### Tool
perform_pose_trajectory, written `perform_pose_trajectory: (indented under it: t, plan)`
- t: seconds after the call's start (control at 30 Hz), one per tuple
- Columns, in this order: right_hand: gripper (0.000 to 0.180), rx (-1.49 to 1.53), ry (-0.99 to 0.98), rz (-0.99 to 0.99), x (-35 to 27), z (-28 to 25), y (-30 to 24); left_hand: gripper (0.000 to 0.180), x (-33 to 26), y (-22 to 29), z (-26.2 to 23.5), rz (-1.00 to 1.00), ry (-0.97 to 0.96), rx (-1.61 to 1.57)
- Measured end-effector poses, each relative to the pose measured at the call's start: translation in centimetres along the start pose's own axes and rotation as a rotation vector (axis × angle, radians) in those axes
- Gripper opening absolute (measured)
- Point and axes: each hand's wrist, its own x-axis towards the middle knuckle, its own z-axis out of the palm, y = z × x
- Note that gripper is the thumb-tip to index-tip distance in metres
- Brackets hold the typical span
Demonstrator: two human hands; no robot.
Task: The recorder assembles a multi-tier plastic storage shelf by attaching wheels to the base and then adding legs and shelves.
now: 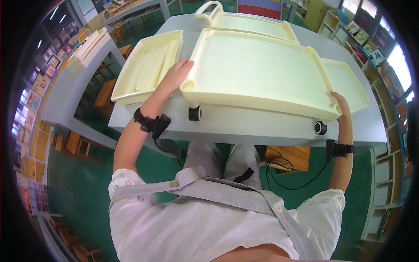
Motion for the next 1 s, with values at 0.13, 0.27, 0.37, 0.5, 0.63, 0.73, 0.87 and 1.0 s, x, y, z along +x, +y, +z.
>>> perform_pose_trajectory:
  t: [0.13, 0.27, 0.37, 0.5, 0.63, 0.73, 0.87, 1.0]
  plan:
    - [0.031, -0.157, -0.041, -0.062, 1.8, 0.3, -0.6, 0.029, 1.1, 1.4, -3.2, 0.482, 0.49, 0.767]
    - [0.035, -0.402, -0.041, -0.186, 3.8, 0.6, -0.7, 0.028, 4.6, -0.5, -9.7, 0.224, 0.369, 0.657]
    - [0.036, -0.415, 0.057, -0.175, 3.0, 3.7, -1.5, 0.046, 8.0, -3.6, -12.6, -0.211, 0.015, 0.988]
    - [0.038, -0.612, -0.035, -0.106, 3.2, 2.8, -1.9, 0.08, 8.4, -3.0, -9.7, -0.508, -0.213, 0.874]
    - [0.041, -0.681, -0.073, -0.129, 1.7, 3.4, -2.4, 0.084, 9.9, -4.1, -9.4, -0.542, -0.222, 0.951]
    - [0.041, -0.693, -0.049, -0.133, 0.5, 3.6, -2.4, 0.086, 10.8, -4.3, -9.2, -0.621, -0.312, 0.958]
    - [0.038, -0.687, -0.018, -0.096, -0.5, 3.4, -2.2, 0.09, 12.0, -3.7, -8.7, -0.732, -0.317, 0.941]
    - [0.037, -0.6, -0.053, -0.122, -1.5, 2.4, -1.7, 0.076, 12.5, -4.2, -8.8, -0.809, -0.349, 0.926]
